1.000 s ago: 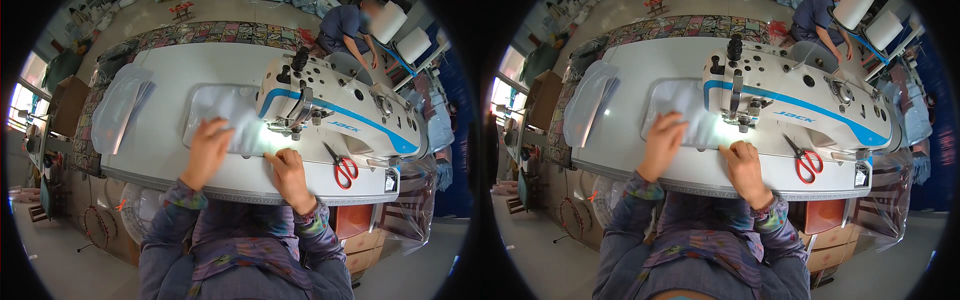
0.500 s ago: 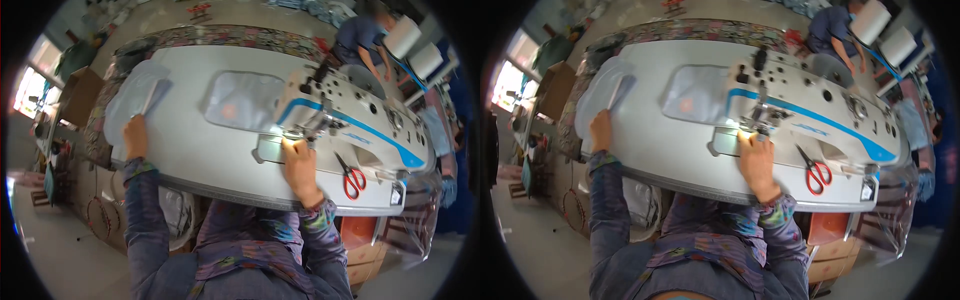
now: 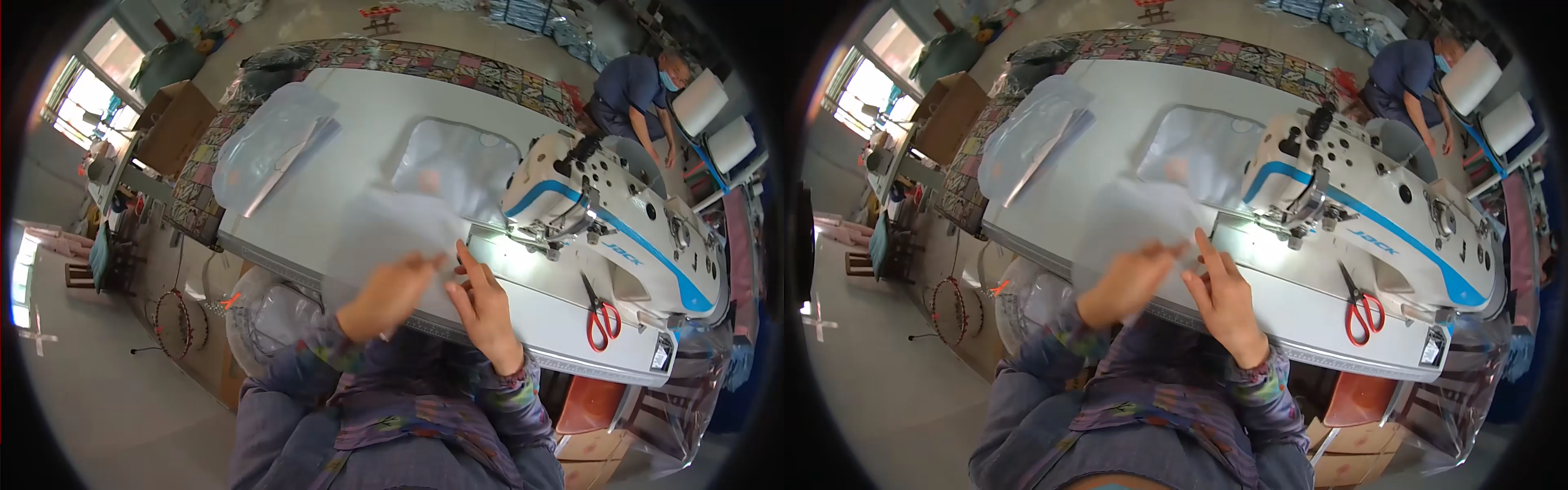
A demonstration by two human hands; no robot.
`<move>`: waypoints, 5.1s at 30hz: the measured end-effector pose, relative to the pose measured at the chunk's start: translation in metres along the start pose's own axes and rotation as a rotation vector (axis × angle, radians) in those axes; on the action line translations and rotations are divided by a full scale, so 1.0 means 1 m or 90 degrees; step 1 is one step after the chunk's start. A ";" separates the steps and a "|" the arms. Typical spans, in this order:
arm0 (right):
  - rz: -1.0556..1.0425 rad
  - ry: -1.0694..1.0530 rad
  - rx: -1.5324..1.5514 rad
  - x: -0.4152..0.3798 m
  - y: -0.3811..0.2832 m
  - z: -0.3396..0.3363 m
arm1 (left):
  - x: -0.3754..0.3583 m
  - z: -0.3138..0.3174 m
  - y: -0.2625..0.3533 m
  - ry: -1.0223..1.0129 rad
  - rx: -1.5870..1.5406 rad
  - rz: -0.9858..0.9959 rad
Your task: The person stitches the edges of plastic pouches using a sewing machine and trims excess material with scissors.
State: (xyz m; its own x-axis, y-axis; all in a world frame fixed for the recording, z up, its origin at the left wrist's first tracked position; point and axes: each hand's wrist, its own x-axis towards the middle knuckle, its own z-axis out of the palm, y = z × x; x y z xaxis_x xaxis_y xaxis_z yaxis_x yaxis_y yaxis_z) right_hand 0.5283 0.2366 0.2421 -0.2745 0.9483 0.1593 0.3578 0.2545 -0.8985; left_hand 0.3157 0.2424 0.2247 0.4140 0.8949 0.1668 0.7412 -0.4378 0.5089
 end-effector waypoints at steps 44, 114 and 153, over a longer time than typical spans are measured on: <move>0.174 0.144 -0.002 -0.012 0.045 -0.029 | 0.059 -0.007 0.043 -0.094 -0.118 0.206; 0.187 -0.224 0.669 0.045 -0.046 0.071 | 0.022 -0.198 -0.050 0.404 0.358 -0.124; -0.190 0.042 -0.396 0.020 0.059 -0.041 | 0.026 -0.043 -0.053 0.273 -0.040 0.028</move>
State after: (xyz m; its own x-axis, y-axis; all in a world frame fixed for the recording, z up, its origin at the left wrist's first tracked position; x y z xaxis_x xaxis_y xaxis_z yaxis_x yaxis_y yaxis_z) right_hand 0.5803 0.2782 0.2094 -0.3928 0.8255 0.4052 0.7263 0.5488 -0.4139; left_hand 0.2644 0.2931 0.2383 0.1777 0.8365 0.5184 0.6891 -0.4818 0.5412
